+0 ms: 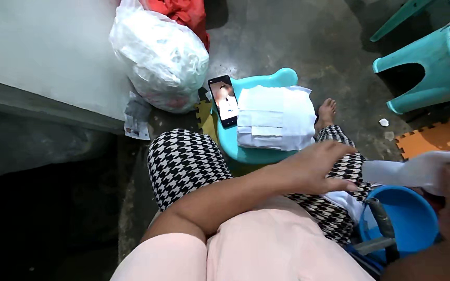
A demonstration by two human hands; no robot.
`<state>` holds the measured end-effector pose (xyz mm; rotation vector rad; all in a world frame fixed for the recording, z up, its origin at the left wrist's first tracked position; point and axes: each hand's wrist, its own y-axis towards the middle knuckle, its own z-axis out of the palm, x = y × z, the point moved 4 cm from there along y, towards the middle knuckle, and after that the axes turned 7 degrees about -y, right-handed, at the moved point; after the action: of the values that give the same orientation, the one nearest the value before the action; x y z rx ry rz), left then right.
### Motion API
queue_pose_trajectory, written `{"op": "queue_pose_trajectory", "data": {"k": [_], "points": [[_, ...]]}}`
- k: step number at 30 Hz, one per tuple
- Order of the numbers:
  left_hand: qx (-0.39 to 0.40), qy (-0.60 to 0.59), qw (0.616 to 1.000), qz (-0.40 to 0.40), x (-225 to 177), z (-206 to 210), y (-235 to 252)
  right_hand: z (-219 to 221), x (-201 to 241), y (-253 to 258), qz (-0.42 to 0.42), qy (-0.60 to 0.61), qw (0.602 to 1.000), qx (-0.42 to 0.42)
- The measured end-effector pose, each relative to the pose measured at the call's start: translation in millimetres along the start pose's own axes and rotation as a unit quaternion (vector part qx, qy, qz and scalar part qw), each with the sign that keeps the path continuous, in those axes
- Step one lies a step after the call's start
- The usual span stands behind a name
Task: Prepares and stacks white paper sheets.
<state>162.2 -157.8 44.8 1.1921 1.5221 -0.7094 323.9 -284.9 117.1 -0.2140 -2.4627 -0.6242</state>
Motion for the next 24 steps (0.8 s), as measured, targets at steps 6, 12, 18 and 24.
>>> {"op": "queue_pose_trajectory", "data": {"k": [6,12,18,24], "points": [[-0.099,-0.252,0.956,0.111,-21.1,-33.0,-15.1,53.1,44.9,19.0,-0.058,0.021,0.994,0.095],[-0.052,-0.445,0.894,0.015,0.8,-26.8,-23.6,73.9,48.3,21.3,-0.054,0.043,0.991,0.113],[0.021,-0.513,0.858,-0.013,6.0,-21.3,-27.5,82.2,46.6,25.9,-0.03,0.079,0.991,0.102],[0.076,-0.52,0.851,-0.017,6.8,-17.2,-32.9,77.6,36.6,33.2,-0.017,0.081,0.994,0.068]]}}
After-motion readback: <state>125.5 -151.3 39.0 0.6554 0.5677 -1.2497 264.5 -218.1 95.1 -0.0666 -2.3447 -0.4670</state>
